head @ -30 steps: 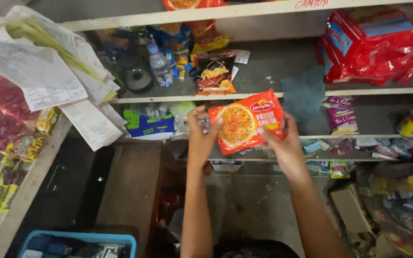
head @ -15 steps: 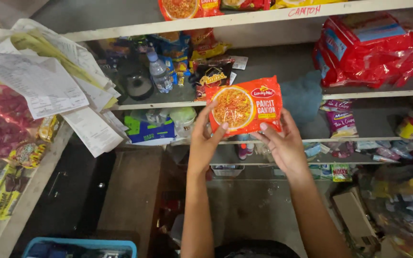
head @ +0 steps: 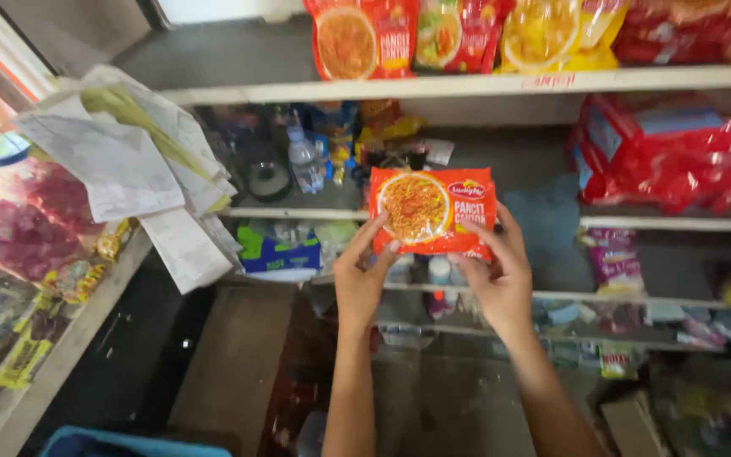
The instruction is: Organizing and tidying various instant noodle packets on a grocery store shelf.
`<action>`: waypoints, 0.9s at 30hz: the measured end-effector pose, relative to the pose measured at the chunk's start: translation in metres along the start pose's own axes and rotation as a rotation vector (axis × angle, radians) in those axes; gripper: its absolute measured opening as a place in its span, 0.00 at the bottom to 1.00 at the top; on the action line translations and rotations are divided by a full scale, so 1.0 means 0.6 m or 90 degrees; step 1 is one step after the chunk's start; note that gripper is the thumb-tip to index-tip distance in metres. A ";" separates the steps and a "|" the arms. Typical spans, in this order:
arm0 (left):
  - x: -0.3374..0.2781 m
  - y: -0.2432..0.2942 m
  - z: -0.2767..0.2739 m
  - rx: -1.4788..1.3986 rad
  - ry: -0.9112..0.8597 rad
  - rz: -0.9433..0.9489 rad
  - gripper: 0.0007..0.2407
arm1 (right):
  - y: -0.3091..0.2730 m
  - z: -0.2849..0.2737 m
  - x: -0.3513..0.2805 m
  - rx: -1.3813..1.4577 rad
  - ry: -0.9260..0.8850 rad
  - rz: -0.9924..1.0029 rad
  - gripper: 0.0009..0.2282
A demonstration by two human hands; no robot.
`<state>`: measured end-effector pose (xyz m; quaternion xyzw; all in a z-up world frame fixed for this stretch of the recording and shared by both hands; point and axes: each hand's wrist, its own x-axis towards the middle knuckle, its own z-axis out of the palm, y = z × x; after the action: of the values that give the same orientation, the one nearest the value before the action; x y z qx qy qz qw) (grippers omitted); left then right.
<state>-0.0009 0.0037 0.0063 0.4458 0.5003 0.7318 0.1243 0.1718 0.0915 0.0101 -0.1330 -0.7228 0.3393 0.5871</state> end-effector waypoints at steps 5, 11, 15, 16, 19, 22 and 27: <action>0.068 0.021 0.001 -0.101 0.012 0.047 0.20 | -0.028 0.021 0.073 0.001 0.030 -0.004 0.18; 0.225 0.074 -0.003 -0.071 0.021 0.185 0.19 | -0.022 0.070 0.224 0.073 0.050 -0.138 0.15; 0.340 0.112 0.000 -0.115 0.062 0.188 0.18 | -0.021 0.107 0.341 -0.086 0.101 -0.172 0.15; 0.369 0.112 -0.003 -0.114 0.061 0.197 0.18 | -0.002 0.120 0.372 -0.082 0.104 -0.180 0.15; 0.461 0.100 -0.008 -0.123 0.060 0.223 0.16 | 0.033 0.151 0.456 0.003 0.090 -0.253 0.15; 0.551 0.071 -0.015 0.001 0.071 0.138 0.16 | 0.029 0.175 0.516 -0.018 0.085 -0.215 0.13; 0.590 0.086 -0.017 0.147 0.036 0.269 0.20 | 0.101 0.204 0.581 -0.211 0.150 -0.226 0.16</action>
<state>-0.1972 0.1956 0.2356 0.5310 0.4796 0.6917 -0.0975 -0.0514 0.3011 0.2253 -0.1375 -0.7071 0.0903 0.6877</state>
